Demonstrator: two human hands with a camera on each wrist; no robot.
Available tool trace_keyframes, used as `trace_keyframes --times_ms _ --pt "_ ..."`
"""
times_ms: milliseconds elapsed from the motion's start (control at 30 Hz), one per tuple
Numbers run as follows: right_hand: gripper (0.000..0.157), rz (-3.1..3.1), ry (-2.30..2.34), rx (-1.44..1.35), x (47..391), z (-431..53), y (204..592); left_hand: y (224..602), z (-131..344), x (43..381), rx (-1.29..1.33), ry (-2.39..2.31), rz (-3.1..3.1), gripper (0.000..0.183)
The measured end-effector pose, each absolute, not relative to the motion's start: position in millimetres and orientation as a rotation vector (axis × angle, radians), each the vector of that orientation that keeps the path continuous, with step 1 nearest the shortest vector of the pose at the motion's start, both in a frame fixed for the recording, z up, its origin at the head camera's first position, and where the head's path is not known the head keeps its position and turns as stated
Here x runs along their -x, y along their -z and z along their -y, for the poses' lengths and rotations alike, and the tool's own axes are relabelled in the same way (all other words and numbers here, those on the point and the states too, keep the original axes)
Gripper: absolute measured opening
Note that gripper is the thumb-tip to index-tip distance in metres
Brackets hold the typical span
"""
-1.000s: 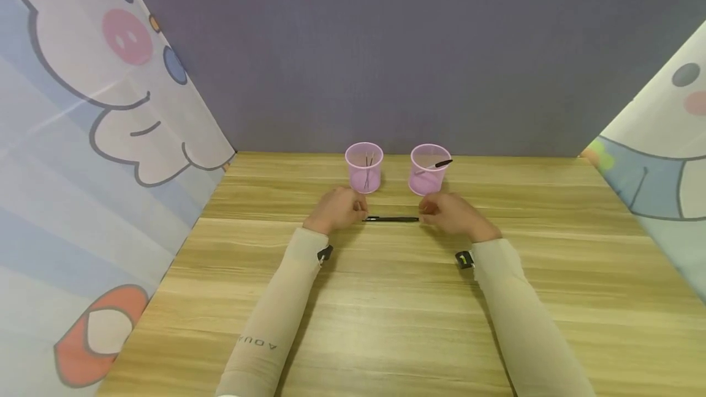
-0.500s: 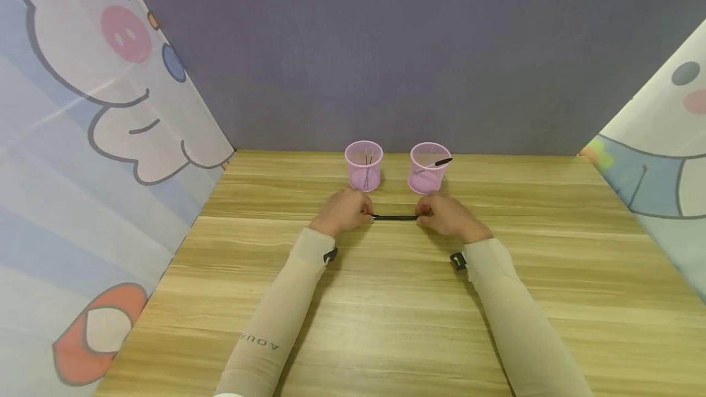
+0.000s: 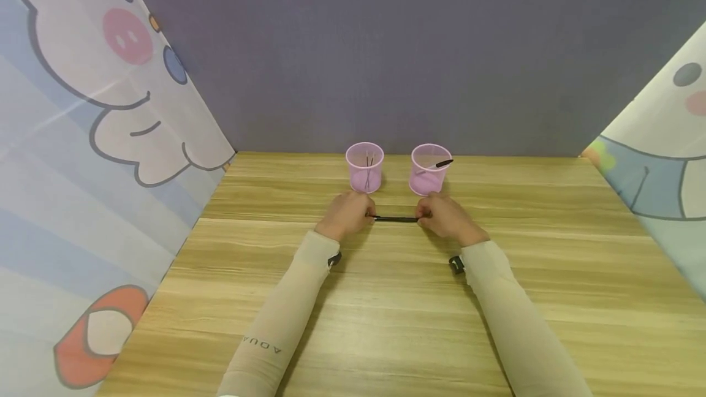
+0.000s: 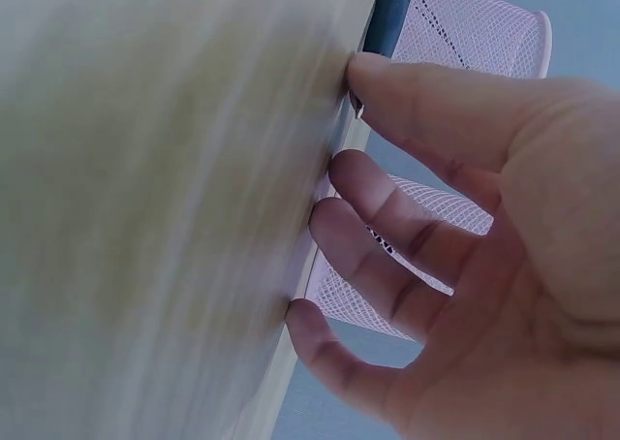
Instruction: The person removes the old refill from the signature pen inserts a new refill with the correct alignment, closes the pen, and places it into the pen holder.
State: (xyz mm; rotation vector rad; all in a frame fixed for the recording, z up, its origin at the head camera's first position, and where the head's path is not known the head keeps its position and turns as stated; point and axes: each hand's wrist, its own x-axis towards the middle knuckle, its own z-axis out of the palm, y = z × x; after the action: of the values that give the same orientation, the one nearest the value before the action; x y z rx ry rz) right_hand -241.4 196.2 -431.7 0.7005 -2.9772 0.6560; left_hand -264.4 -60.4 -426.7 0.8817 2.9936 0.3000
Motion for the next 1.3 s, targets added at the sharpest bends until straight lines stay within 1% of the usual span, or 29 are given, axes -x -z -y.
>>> trace_keyframes --times_ms 467,700,967,1300 --pt "0.007 2.974 -0.689 -0.687 243.7 -192.5 432.1 428.9 62.3 262.8 -0.866 -0.27 -3.005 0.005" --pt "0.011 2.991 -0.736 -0.667 245.0 -196.2 432.7 431.4 60.6 261.9 -0.891 -0.268 -3.003 0.008" --pt "0.013 3.038 -0.794 -0.637 244.3 -197.9 424.6 430.9 57.3 261.8 -0.883 -0.306 -2.989 0.011" --pt "0.015 3.067 -0.877 -0.608 245.6 -194.8 416.4 424.3 59.7 263.1 -0.849 -0.358 -3.01 0.008"
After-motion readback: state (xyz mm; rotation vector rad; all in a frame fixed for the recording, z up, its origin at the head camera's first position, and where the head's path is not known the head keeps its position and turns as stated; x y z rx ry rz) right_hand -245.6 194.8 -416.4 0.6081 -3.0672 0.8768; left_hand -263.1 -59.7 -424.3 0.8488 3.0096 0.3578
